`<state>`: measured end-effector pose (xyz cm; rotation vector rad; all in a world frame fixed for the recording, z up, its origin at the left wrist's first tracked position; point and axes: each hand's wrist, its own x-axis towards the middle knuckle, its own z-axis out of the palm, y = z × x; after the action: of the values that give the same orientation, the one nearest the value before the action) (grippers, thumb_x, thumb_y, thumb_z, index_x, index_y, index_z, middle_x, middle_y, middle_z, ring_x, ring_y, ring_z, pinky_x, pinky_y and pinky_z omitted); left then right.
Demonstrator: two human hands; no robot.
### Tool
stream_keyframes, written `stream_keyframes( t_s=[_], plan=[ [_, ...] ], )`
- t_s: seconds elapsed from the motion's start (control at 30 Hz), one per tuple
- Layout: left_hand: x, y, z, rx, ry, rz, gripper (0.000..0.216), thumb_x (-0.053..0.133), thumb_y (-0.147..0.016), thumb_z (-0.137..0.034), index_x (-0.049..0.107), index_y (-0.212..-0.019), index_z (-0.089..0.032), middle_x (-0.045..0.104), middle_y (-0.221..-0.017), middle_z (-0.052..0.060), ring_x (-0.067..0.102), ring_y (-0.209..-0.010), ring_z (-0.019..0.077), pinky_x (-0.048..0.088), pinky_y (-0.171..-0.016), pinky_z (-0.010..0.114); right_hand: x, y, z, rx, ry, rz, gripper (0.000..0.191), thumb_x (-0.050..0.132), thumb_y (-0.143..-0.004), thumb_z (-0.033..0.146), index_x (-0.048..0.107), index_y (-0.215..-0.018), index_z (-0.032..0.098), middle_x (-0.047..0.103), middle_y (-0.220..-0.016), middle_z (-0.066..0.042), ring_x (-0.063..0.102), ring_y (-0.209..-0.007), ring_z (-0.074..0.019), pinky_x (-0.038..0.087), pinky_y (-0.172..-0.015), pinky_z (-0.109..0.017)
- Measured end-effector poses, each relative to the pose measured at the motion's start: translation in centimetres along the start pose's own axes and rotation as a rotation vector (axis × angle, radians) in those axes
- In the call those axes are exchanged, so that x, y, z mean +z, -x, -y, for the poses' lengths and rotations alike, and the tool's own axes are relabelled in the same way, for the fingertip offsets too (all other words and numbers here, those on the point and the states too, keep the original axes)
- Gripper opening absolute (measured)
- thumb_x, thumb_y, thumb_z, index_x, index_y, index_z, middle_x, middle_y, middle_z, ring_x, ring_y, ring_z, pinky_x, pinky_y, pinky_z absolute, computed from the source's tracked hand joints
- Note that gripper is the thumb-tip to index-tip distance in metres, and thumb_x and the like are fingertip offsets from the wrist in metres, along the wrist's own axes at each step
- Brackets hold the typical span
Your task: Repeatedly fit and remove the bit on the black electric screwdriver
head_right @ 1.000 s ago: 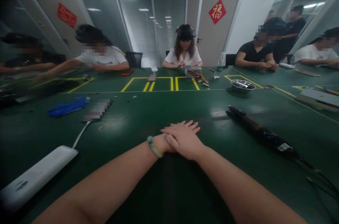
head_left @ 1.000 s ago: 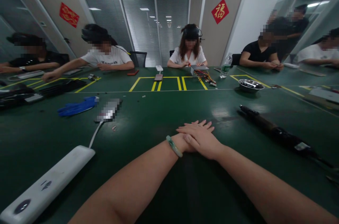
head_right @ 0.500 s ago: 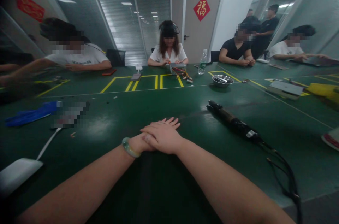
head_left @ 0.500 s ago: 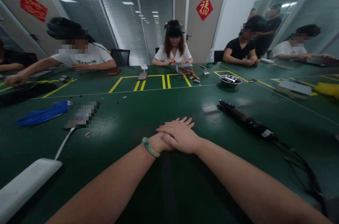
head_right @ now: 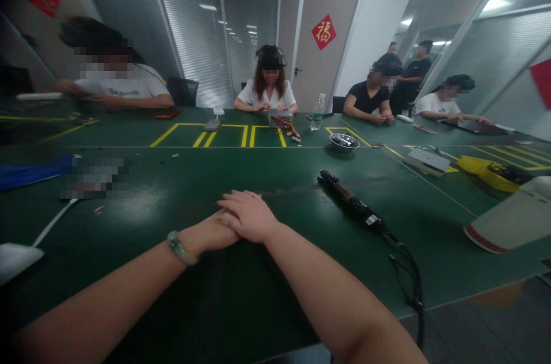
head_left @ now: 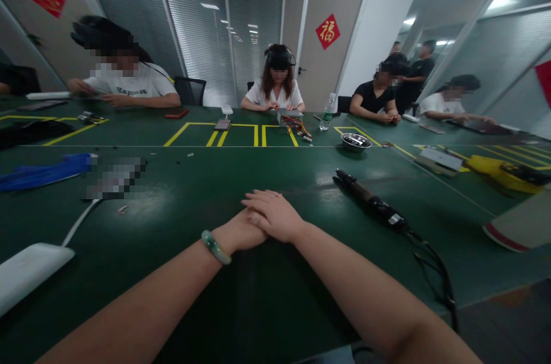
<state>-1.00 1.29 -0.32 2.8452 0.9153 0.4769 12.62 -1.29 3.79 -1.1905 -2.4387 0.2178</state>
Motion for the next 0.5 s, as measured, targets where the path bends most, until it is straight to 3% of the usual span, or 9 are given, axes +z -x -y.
stream_keyframes(
  t_s=[0.1, 0.17, 0.23, 0.37, 0.43, 0.5],
  plan=[
    [-0.9, 0.3, 0.2, 0.096, 0.004, 0.091, 0.053, 0.034, -0.098, -0.044, 0.033, -0.147, -0.025, 0.032, -0.154, 0.005, 0.024, -0.144, 0.0236, 0.016, -0.118, 0.041, -0.7, 0.1, -2.0, 0.17, 0.161, -0.167, 0.046, 0.039, -0.097, 0.042, 0.047, -0.139, 0.025, 0.038, -0.151, -0.003, 0.027, -0.141, -0.0179, 0.019, -0.116, -0.038],
    [-1.1, 0.3, 0.4, 0.082, 0.016, 0.125, 0.059, 0.027, -0.099, -0.052, 0.022, -0.151, -0.025, 0.023, -0.157, 0.005, 0.017, -0.146, 0.0229, 0.012, -0.119, 0.042, -2.5, 1.1, -4.4, 0.414, 0.3, -0.246, 0.054, 0.045, -0.093, 0.044, 0.041, -0.142, 0.023, 0.03, -0.155, -0.006, 0.023, -0.143, -0.0217, 0.016, -0.116, -0.041],
    [-1.2, 0.3, 0.6, 0.066, 0.039, 0.149, 0.061, 0.024, -0.099, -0.056, 0.017, -0.152, -0.028, 0.015, -0.159, 0.003, 0.01, -0.147, 0.0219, 0.01, -0.119, 0.042, -5.2, 3.4, -7.3, 0.762, 0.426, -0.275, 0.069, 0.055, -0.087, 0.049, 0.035, -0.146, 0.02, 0.024, -0.156, -0.013, 0.019, -0.143, -0.0296, 0.016, -0.114, -0.05],
    [-1.2, 0.4, 1.0, 0.073, 0.08, 0.164, 0.061, 0.022, -0.099, -0.058, 0.014, -0.152, -0.031, 0.011, -0.159, 0.0, 0.008, -0.147, 0.0204, 0.008, -0.119, 0.039, -10.9, 10.7, -12.8, 1.54, 0.441, -0.152, 0.096, 0.071, -0.065, 0.062, 0.04, -0.141, 0.013, 0.029, -0.147, -0.027, 0.026, -0.135, -0.0456, 0.024, -0.102, -0.068],
    [-1.1, 0.4, 1.2, 0.07, 0.094, 0.162, 0.06, 0.022, -0.098, -0.058, 0.015, -0.152, -0.031, 0.011, -0.159, 0.0, 0.008, -0.147, 0.0208, 0.008, -0.119, 0.039, -12.4, 13.9, -14.5, 1.713, 0.346, -0.051, 0.1, 0.071, -0.059, 0.068, 0.046, -0.137, 0.01, 0.032, -0.144, -0.029, 0.031, -0.132, -0.0469, 0.033, -0.098, -0.065],
    [-1.1, 0.5, 1.4, 0.068, 0.101, 0.16, 0.061, 0.023, -0.098, -0.058, 0.015, -0.152, -0.031, 0.01, -0.159, 0.0, 0.008, -0.147, 0.0211, 0.008, -0.119, 0.039, -12.7, 15.7, -15.4, 1.706, 0.282, 0.006, 0.097, 0.07, -0.057, 0.071, 0.052, -0.132, 0.011, 0.038, -0.139, -0.029, 0.038, -0.127, -0.046, 0.04, -0.094, -0.058]
  ],
)
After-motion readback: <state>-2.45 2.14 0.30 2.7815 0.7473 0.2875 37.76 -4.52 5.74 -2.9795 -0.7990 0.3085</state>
